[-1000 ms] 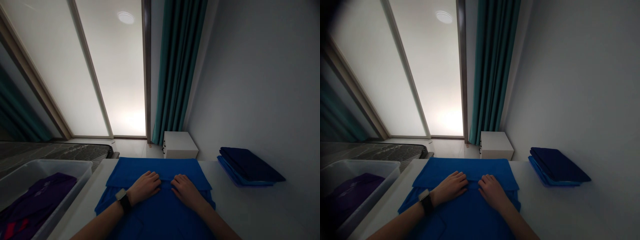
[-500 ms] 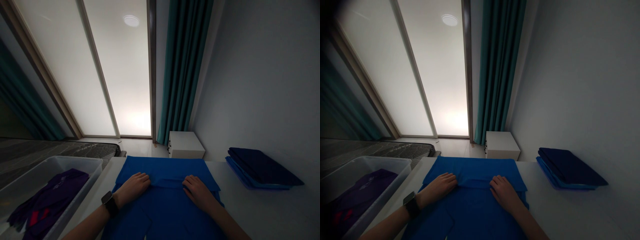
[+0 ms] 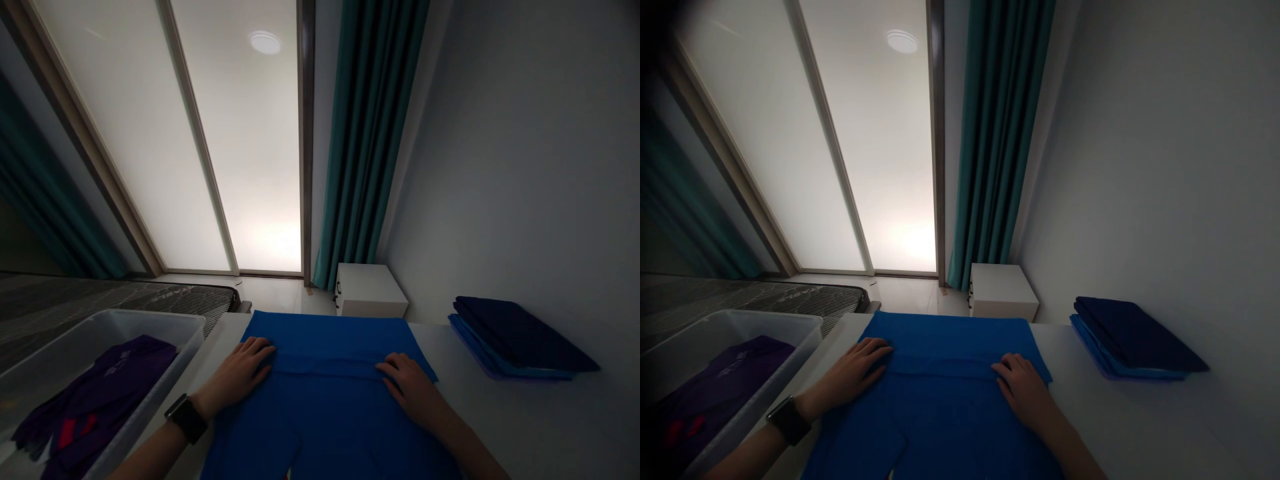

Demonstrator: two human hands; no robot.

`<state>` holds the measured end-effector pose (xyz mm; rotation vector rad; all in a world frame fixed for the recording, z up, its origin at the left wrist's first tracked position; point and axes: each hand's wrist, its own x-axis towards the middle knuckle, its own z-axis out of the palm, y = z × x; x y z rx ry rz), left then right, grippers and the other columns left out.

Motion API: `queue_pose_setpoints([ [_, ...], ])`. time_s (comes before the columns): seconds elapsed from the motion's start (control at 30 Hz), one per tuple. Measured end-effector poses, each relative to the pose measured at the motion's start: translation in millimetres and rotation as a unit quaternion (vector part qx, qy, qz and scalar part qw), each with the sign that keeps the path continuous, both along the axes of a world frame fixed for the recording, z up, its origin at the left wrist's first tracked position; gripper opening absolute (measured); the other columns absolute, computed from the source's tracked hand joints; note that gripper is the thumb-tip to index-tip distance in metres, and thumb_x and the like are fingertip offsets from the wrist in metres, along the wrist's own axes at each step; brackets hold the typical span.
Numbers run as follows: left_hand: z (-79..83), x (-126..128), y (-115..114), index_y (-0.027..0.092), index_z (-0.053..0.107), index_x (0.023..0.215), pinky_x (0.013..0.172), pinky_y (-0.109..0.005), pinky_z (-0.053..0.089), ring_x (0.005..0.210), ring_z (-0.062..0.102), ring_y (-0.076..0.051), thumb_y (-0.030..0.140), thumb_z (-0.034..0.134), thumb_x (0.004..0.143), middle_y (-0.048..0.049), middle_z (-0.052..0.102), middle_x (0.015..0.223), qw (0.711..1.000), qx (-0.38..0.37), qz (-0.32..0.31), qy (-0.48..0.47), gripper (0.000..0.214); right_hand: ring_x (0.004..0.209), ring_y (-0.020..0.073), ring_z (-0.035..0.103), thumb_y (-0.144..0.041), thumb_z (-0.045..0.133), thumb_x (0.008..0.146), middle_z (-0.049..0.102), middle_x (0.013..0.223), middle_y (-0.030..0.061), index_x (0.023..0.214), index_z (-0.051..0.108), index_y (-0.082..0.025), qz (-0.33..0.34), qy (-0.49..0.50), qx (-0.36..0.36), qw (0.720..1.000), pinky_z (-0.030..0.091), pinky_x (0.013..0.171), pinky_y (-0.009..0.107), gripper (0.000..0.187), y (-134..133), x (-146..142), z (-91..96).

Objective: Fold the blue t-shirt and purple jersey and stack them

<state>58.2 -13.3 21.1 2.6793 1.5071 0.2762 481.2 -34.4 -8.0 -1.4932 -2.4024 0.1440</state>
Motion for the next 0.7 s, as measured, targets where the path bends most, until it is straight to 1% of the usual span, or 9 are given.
queue_pose_setpoints([
  [0.07, 0.0, -1, 0, 0.027, 0.058, 0.127, 0.098, -0.041, 0.043, 0.113, 0.055, -0.025, 0.032, 0.050, 0.095, -0.0049, 0.059, 0.126, 1.000, -0.004, 0.018, 0.005, 0.033, 0.102, 0.0236, 0.059, -0.026, 0.045, 0.095, 0.061, 0.110, 0.0064, 0.113, 0.065, -0.027, -0.003, 0.003, -0.015, 1.000, 0.049, 0.088, 0.039, 0.027, 0, 4, 2.4],
  [0.13, 2.1, 3, 2, 0.026, 0.059, 0.126, 0.098, -0.043, 0.044, 0.111, 0.057, -0.025, 0.032, 0.048, 0.096, -0.0051, 0.061, 0.123, 0.999, -0.003, 0.036, 0.016, 0.032, 0.103, 0.0239, 0.059, -0.027, 0.043, 0.096, 0.061, 0.110, 0.0078, 0.114, 0.066, -0.024, -0.017, 0.003, -0.027, 0.999, 0.049, 0.089, 0.040, 0.030, 2, 8, 3.4],
  [0.23, 3.3, 26, 5, 0.025, 0.054, 0.132, 0.100, -0.043, 0.043, 0.114, 0.057, -0.025, 0.029, 0.042, 0.099, -0.0057, 0.061, 0.126, 0.999, 0.010, 0.037, 0.010, 0.036, 0.105, 0.0254, 0.058, -0.026, 0.037, 0.096, 0.060, 0.115, 0.0111, 0.125, 0.061, -0.019, -0.060, -0.006, -0.020, 0.998, 0.047, 0.092, 0.042, 0.038, 5, 14, 2.5],
  [0.33, 1.2, 76, 10, 0.026, 0.046, 0.140, 0.105, -0.043, 0.041, 0.125, 0.051, -0.024, 0.028, 0.040, 0.099, -0.0045, 0.054, 0.139, 1.000, 0.009, -0.021, -0.008, 0.041, 0.110, 0.0270, 0.056, -0.025, 0.034, 0.096, 0.059, 0.122, 0.0121, 0.129, 0.058, -0.018, -0.087, -0.019, -0.001, 0.996, 0.045, 0.095, 0.043, 0.042, 6, 15, 1.9],
  [0.4, 0.3, 120, 15, 0.026, 0.039, 0.146, 0.108, -0.044, 0.038, 0.132, 0.046, -0.025, 0.031, 0.039, 0.100, -0.0050, 0.048, 0.146, 0.998, -0.004, -0.067, -0.016, 0.046, 0.113, 0.0275, 0.054, -0.025, 0.033, 0.096, 0.059, 0.125, 0.0118, 0.129, 0.059, -0.019, -0.098, -0.019, 0.007, 0.995, 0.043, 0.097, 0.044, 0.043, 7, 15, 2.2],
  [0.47, 0.4, 166, 21, 0.025, 0.038, 0.146, 0.110, -0.043, 0.036, 0.134, 0.043, -0.024, 0.032, 0.037, 0.101, -0.0056, 0.045, 0.149, 0.993, -0.008, -0.111, -0.029, 0.046, 0.113, 0.0277, 0.054, -0.025, 0.032, 0.096, 0.059, 0.124, 0.0122, 0.129, 0.059, -0.018, -0.115, -0.011, 0.013, 0.993, 0.043, 0.097, 0.044, 0.043, 11, 17, 1.5],
  [0.53, -0.2, 208, 30, 0.023, 0.038, 0.146, 0.111, -0.043, 0.034, 0.134, 0.043, -0.025, 0.033, 0.038, 0.099, -0.0070, 0.046, 0.148, 0.989, 0.002, -0.137, -0.047, 0.047, 0.112, 0.0277, 0.054, -0.024, 0.033, 0.094, 0.060, 0.120, 0.0131, 0.131, 0.057, -0.016, -0.143, 0.008, 0.020, 0.990, 0.042, 0.097, 0.044, 0.045, 18, 22, -1.1],
  [0.63, -5.0, 254, 47, 0.021, 0.042, 0.143, 0.113, -0.043, 0.031, 0.134, 0.043, -0.024, 0.033, 0.042, 0.097, -0.0084, 0.048, 0.146, 0.986, 0.016, -0.154, -0.063, 0.047, 0.111, 0.0269, 0.054, -0.022, 0.034, 0.092, 0.061, 0.116, 0.0147, 0.133, 0.054, -0.012, -0.202, 0.062, 0.017, 0.977, 0.041, 0.099, 0.040, 0.047, 34, 33, -8.3],
  [0.7, -10.3, 272, 58, 0.020, 0.045, 0.140, 0.112, -0.042, 0.032, 0.133, 0.044, -0.025, 0.034, 0.045, 0.095, -0.0091, 0.050, 0.144, 0.989, 0.020, -0.132, -0.068, 0.047, 0.111, 0.0248, 0.056, -0.020, 0.034, 0.090, 0.062, 0.115, 0.0149, 0.131, 0.055, -0.010, -0.238, 0.096, 0.006, 0.966, 0.041, 0.101, 0.036, 0.047, 45, 43, -13.9],
])
